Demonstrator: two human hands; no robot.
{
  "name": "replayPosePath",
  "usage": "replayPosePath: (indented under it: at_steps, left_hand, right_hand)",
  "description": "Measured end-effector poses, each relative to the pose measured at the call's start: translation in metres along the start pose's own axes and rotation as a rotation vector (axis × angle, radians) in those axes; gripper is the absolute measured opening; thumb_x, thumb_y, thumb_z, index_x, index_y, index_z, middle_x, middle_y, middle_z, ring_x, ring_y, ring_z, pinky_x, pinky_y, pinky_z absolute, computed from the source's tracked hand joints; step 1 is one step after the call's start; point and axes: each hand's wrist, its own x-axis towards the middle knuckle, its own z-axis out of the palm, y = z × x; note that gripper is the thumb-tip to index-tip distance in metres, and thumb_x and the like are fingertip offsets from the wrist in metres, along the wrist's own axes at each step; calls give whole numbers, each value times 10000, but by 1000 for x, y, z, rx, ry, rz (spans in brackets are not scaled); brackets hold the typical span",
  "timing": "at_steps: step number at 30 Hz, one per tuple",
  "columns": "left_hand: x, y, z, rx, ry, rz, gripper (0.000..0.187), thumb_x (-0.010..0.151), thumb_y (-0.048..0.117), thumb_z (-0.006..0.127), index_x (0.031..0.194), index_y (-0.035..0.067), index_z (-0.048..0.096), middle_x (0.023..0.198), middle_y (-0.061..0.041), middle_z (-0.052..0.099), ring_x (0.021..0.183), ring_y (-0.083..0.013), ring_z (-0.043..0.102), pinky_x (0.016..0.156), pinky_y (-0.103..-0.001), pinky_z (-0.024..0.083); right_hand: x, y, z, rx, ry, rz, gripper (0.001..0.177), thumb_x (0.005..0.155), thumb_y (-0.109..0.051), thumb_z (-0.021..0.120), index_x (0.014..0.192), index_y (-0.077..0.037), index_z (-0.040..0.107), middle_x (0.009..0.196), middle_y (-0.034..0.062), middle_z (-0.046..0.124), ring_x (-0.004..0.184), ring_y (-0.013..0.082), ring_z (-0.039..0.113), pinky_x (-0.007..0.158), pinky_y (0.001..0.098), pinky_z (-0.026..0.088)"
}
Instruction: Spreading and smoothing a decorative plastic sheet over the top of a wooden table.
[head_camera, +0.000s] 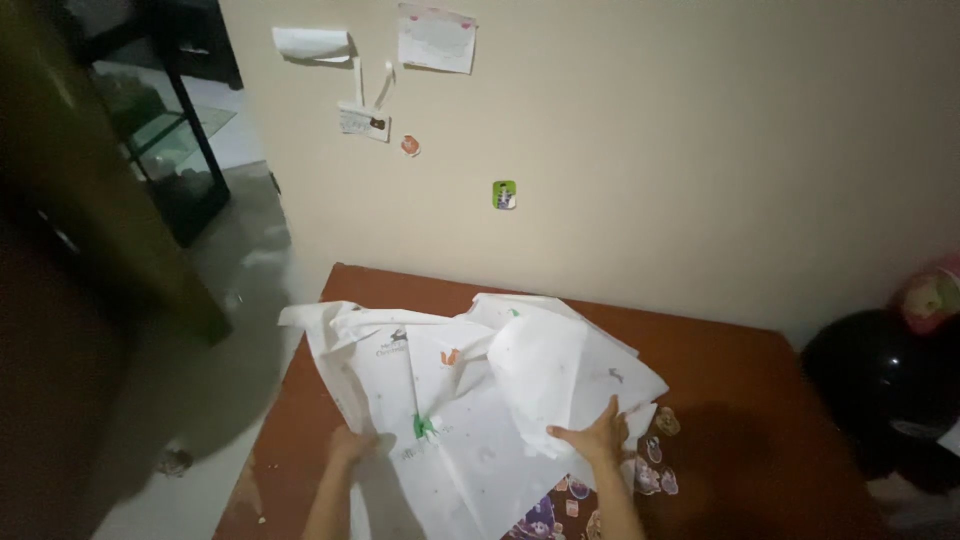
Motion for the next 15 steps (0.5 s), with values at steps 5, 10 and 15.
replayPosePath:
  at_steps: [5, 10, 15]
  left_hand:
    - [20, 1, 3, 140, 53, 123, 525, 828, 289, 769, 1230, -46, 718, 1128, -235, 785, 998, -341, 776, 882, -475, 622]
    - [-7, 47, -40, 153, 123, 108, 509, 924, 378, 659, 1256, -6, 701, 1119, -206, 754, 990, -322, 736, 875, -487, 597]
    - [-15, 71, -88, 272, 165, 39, 577, 841, 370, 787, 1263, -18, 714, 1174, -222, 779, 1043, -348, 774, 876, -457, 616]
  right_hand:
    - [53, 28, 48, 31, 114, -80, 899, 723, -375, 921, 1442, -152, 429, 1315, 140, 633, 1182, 309, 595, 1114, 551, 367]
    - [108, 40, 33, 202, 358, -252, 247, 823, -190, 835, 1065, -189, 786, 1062, 80, 790, 895, 237, 724, 848, 395, 562]
    - [156, 49, -23, 376, 609, -418, 115, 797, -35, 802, 863, -129, 799, 855, 104, 764, 721, 224, 677, 631, 369, 541]
